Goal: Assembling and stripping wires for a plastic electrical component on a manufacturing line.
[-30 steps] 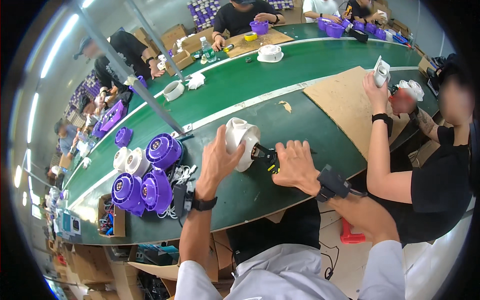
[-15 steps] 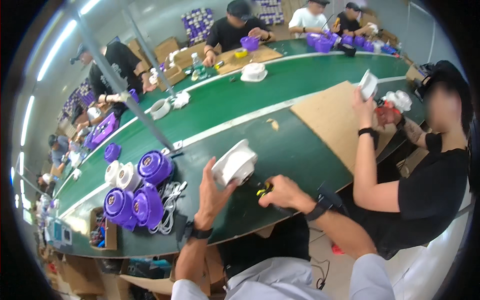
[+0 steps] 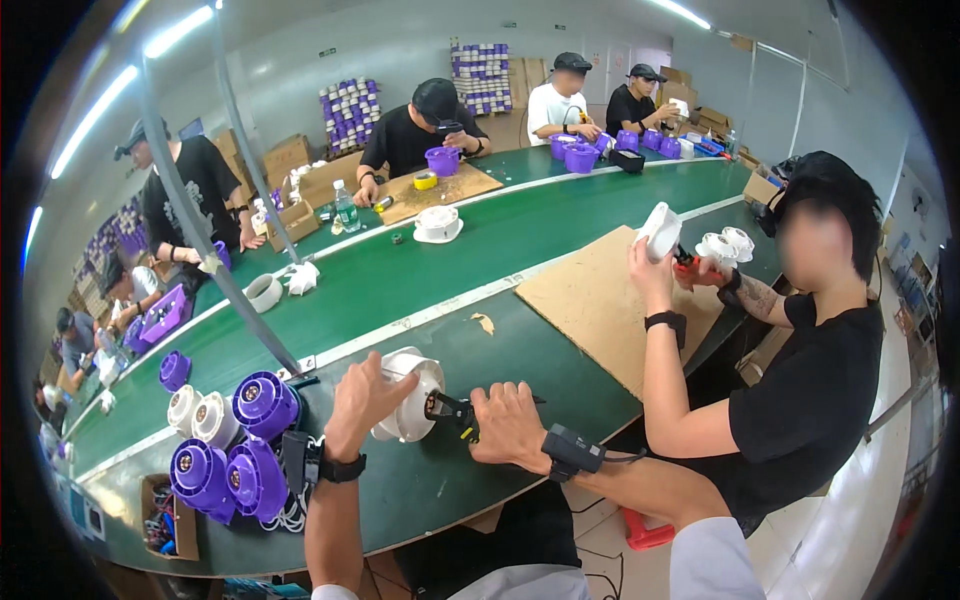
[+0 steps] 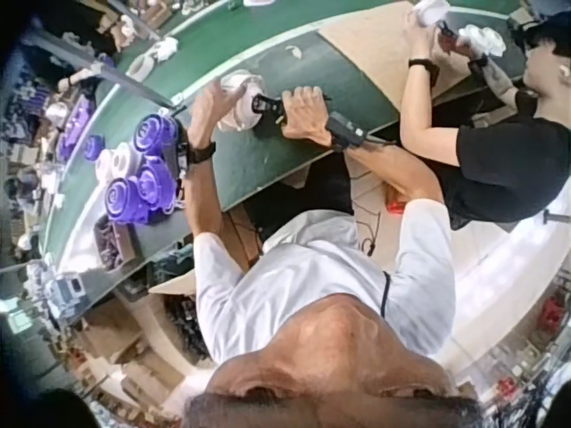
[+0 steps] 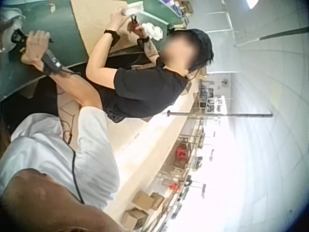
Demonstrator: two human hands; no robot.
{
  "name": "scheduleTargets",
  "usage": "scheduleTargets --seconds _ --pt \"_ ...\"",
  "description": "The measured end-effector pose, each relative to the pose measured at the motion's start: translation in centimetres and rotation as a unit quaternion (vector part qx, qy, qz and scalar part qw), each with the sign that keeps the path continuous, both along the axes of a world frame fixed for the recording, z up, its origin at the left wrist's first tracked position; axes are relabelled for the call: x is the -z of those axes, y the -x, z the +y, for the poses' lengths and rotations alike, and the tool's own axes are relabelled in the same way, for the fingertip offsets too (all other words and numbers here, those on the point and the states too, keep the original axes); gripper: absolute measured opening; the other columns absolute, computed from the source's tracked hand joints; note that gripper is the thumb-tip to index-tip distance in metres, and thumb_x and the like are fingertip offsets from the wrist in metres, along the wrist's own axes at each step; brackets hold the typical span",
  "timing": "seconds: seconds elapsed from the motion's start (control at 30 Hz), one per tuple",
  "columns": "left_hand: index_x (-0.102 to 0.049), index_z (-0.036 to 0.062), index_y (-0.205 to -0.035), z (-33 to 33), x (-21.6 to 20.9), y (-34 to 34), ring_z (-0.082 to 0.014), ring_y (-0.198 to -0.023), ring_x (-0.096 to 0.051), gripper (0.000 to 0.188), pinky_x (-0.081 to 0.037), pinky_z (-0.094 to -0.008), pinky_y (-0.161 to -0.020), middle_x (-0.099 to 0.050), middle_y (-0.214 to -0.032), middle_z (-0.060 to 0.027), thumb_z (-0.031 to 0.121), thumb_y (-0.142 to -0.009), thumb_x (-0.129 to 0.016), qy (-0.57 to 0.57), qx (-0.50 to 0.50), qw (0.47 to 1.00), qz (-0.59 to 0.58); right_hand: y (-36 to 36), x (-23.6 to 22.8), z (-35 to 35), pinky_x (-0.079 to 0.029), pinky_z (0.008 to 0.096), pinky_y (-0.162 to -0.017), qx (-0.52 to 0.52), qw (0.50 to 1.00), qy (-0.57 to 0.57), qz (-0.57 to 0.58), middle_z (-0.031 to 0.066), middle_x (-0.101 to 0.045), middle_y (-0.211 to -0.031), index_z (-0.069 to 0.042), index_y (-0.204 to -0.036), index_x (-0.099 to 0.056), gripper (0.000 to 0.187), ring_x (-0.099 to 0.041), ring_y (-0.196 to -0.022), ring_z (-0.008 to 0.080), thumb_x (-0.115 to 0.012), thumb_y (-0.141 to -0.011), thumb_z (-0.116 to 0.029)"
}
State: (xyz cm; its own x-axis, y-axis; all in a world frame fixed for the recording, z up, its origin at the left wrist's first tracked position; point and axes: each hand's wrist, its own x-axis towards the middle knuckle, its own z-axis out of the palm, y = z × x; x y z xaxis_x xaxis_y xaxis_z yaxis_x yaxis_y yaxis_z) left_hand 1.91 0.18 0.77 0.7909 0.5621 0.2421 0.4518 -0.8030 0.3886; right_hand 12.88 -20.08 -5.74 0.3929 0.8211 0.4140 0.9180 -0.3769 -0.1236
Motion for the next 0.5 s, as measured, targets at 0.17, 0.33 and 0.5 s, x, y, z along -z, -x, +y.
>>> scheduleTargets --seconds 0.17,0.33,0.5 --pt "-0.063 -0.0116 -0.099 0.5 -1.6 -0.4 -0.0436 -0.086 -0.068 0.065 -0.054 -0.0474 -0.074 -0.067 -0.094 -0.033 0.049 -0.077 -0.074 0.002 0.006 0.999 0.047 0.0 -1.6 0.7 -0.038 0.0392 -0.068 -0.042 0.995 0.025 -0.083 0.0164 -0.06 -0.077 0.001 -0.088 -0.061 0.044 -0.058 -0.072 0.0282 -0.07 -0.054 -0.024" --pt "-0.055 -0.0093 -0.109 0.8 0.2 1.3 -0.0453 -0.082 -0.069 0.079 -0.055 -0.0486 -0.073 -0.069 -0.085 -0.0289 0.062 -0.079 -0.07 0.034 -0.038 0.997 -0.049 0.7 -1.4 0.8 -0.041 0.0408 -0.07 -0.005 0.999 0.011 -0.035 0.0183 -0.061 -0.077 -0.003 -0.083 -0.06 0.035 -0.06 -0.072 0.0329 -0.066 -0.055 -0.023" --pt "-0.048 -0.004 -0.126 -2.4 5.7 3.6 -0.0396 -0.097 -0.067 0.069 -0.054 -0.0438 -0.08 -0.066 -0.103 -0.029 0.042 -0.083 -0.077 0.146 0.043 0.955 -0.255 0.7 -2.3 -0.5 -0.055 0.0425 -0.076 0.037 0.947 0.06 0.314 0.0254 -0.07 -0.088 0.005 -0.093 -0.068 0.051 -0.069 -0.084 0.0396 -0.073 -0.059 -0.032"
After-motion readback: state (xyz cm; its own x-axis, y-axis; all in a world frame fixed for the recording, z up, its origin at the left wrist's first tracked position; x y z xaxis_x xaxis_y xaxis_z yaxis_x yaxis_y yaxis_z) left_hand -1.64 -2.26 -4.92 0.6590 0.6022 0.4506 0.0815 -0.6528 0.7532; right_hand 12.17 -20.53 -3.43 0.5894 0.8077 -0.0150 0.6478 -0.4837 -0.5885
